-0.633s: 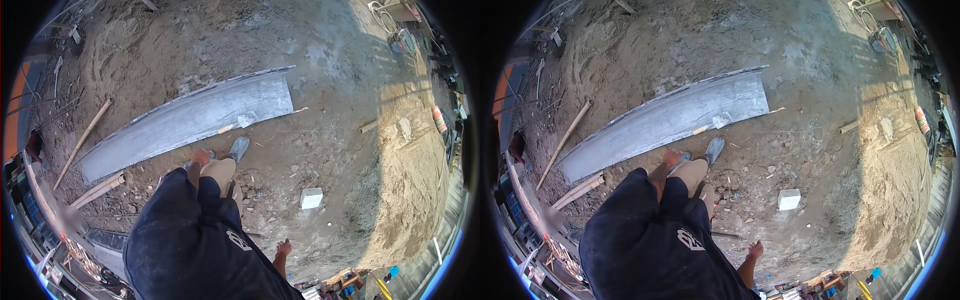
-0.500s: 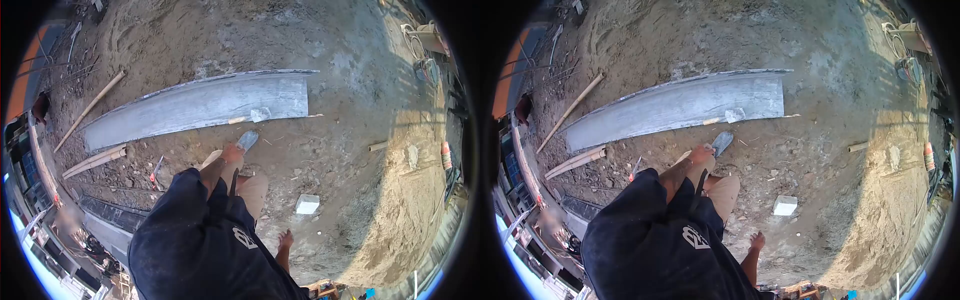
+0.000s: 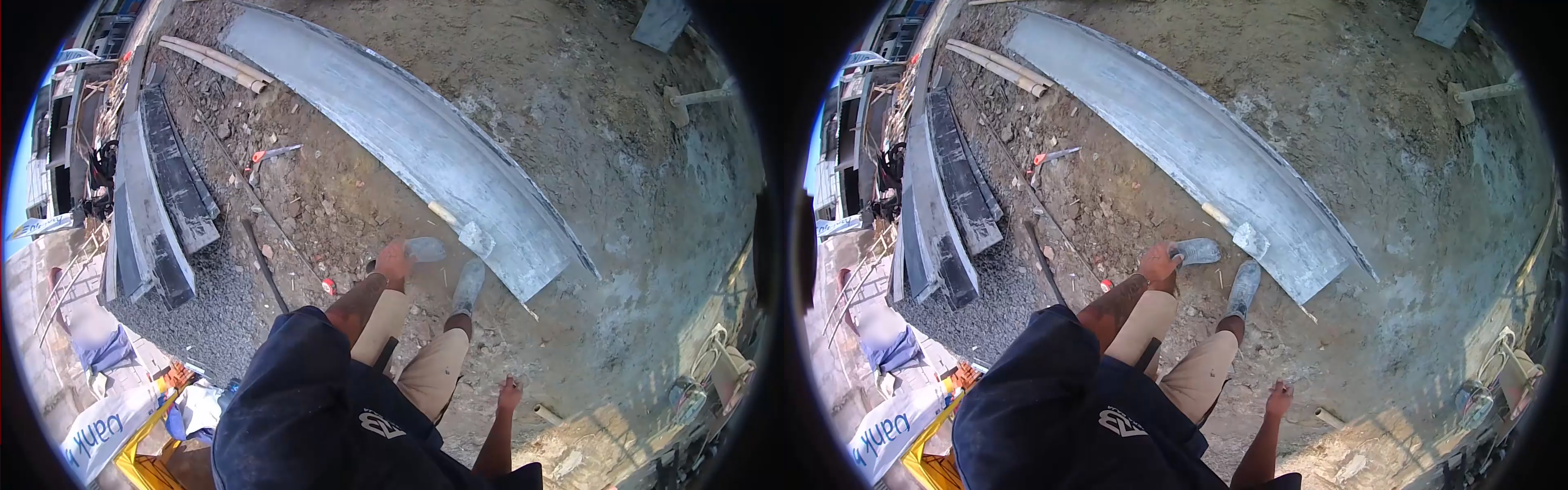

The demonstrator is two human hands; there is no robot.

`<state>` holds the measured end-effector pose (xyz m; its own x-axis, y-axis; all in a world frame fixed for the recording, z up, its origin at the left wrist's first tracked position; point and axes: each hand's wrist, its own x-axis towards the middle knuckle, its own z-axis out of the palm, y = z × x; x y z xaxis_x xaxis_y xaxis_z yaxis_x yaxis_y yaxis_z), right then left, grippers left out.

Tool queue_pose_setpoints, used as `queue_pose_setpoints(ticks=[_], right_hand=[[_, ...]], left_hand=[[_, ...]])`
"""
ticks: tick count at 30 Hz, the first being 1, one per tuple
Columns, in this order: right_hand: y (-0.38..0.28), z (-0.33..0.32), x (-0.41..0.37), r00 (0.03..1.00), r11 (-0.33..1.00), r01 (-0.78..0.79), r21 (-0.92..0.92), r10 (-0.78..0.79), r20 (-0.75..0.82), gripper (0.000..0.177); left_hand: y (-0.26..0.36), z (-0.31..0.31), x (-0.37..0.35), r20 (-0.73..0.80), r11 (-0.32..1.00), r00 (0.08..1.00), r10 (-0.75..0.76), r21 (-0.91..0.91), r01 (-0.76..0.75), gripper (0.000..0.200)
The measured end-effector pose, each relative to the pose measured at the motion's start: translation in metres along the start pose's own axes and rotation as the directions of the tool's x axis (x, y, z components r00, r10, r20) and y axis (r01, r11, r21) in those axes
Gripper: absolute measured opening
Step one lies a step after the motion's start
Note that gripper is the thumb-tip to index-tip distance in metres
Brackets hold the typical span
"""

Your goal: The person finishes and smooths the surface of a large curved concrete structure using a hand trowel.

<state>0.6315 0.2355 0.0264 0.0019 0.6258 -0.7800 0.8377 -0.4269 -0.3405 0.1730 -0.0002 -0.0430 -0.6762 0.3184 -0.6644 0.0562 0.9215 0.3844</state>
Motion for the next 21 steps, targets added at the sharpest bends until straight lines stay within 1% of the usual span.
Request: queue_pose_setpoints(ticks=[2, 3, 4, 6, 8, 10, 11, 12, 13, 14, 15, 16, 17, 18, 19, 20, 21], right_hand=[[0.011, 0.009, 0.080, 0.986, 0.986, 0.164, -0.039, -0.163, 0.024, 0.032], [-0.002, 0.022, 0.098, 0.992, 0.993, 0.121, -0.004, -0.121, 0.032, 0.031], [-0.031, 0.033, 0.104, 0.997, 0.997, 0.075, 0.021, -0.075, 0.033, 0.031], [-0.063, 0.073, 0.111, 0.976, 0.966, 0.178, 0.187, -0.197, 0.090, 0.028], [-0.070, 0.121, 0.122, 0.954, 0.973, 0.192, 0.131, -0.216, 0.210, 0.029], [-0.065, 0.185, 0.136, 0.913, 0.979, 0.188, 0.081, -0.205, 0.353, 0.033], [-0.071, 0.217, 0.136, 0.891, 0.991, 0.100, 0.091, -0.130, 0.436, 0.038], [-0.076, 0.244, 0.139, 0.851, 0.968, 0.243, -0.063, -0.181, 0.494, 0.043], [-0.070, 0.276, 0.149, 0.831, 0.989, 0.141, -0.038, -0.097, 0.549, 0.051], [-0.053, 0.310, 0.163, 0.827, 0.987, 0.160, 0.006, -0.138, 0.545, 0.058], [-0.049, 0.336, 0.166, 0.850, 0.973, 0.223, 0.063, -0.225, 0.476, 0.060], [-0.052, 0.360, 0.167, 0.863, 0.947, 0.298, 0.124, -0.323, 0.390, 0.062], [-0.061, 0.380, 0.171, 0.877, 0.950, 0.276, 0.148, -0.311, 0.366, 0.062], [-0.071, 0.397, 0.172, 0.929, 0.936, 0.183, 0.300, -0.264, 0.258, 0.059], [-0.078, 0.404, 0.168, 0.969, 0.885, 0.105, 0.454, -0.193, 0.153, 0.056], [-0.081, 0.404, 0.165, 0.978, 0.865, 0.095, 0.493, -0.173, 0.117, 0.056], [-0.078, 0.399, 0.165, 0.976, 0.850, -0.100, 0.518, -0.018, 0.218, 0.051]], left_hand=[[-0.011, 0.016, 0.032, -0.194, 0.995, 0.978, 0.078, 0.082, -0.063, 0.061], [-0.008, 0.021, 0.051, -0.161, 0.994, 0.987, 0.030, 0.112, -0.012, 0.066], [-0.004, 0.032, 0.070, -0.118, 0.990, 0.993, -0.020, 0.137, 0.036, 0.072], [-0.014, 0.073, 0.121, -0.124, 0.966, 0.988, 0.091, 0.253, -0.057, 0.078], [-0.027, 0.114, 0.170, -0.130, 0.870, 0.945, 0.300, 0.444, -0.215, 0.083], [-0.043, 0.152, 0.213, -0.123, 0.814, 0.933, 0.338, 0.537, -0.224, 0.083], [-0.059, 0.169, 0.229, -0.156, 0.797, 0.917, 0.367, 0.562, -0.223, 0.077], [-0.070, 0.186, 0.237, -0.183, 0.776, 0.897, 0.402, 0.588, -0.228, 0.071], [-0.070, 0.189, 0.238, -0.147, 0.775, 0.908, 0.393, 0.584, -0.241, 0.071], [-0.064, 0.185, 0.233, -0.101, 0.813, 0.950, 0.296, 0.549, -0.195, 0.062], [-0.061, 0.186, 0.228, -0.051, 0.839, 0.977, 0.205, 0.523, -0.149, 0.053], [-0.063, 0.191, 0.210, 0.014, 0.867, 0.958, 0.285, 0.422, -0.264, 0.046], [-0.061, 0.190, 0.185, 0.063, 0.871, 0.924, 0.378, 0.315, -0.378, 0.039], [-0.055, 0.200, 0.156, 0.108, 0.909, 0.923, 0.369, 0.167, -0.382, 0.036], [-0.042, 0.209, 0.124, 0.096, 0.948, 0.948, 0.304, 0.071, -0.311, 0.037], [-0.035, 0.213, 0.095, 0.248, 0.974, 0.951, 0.186, 0.085, -0.212, 0.039], [-0.021, 0.206, 0.068, 0.350, 0.976, 0.920, 0.176, 0.061, -0.209, 0.040]])
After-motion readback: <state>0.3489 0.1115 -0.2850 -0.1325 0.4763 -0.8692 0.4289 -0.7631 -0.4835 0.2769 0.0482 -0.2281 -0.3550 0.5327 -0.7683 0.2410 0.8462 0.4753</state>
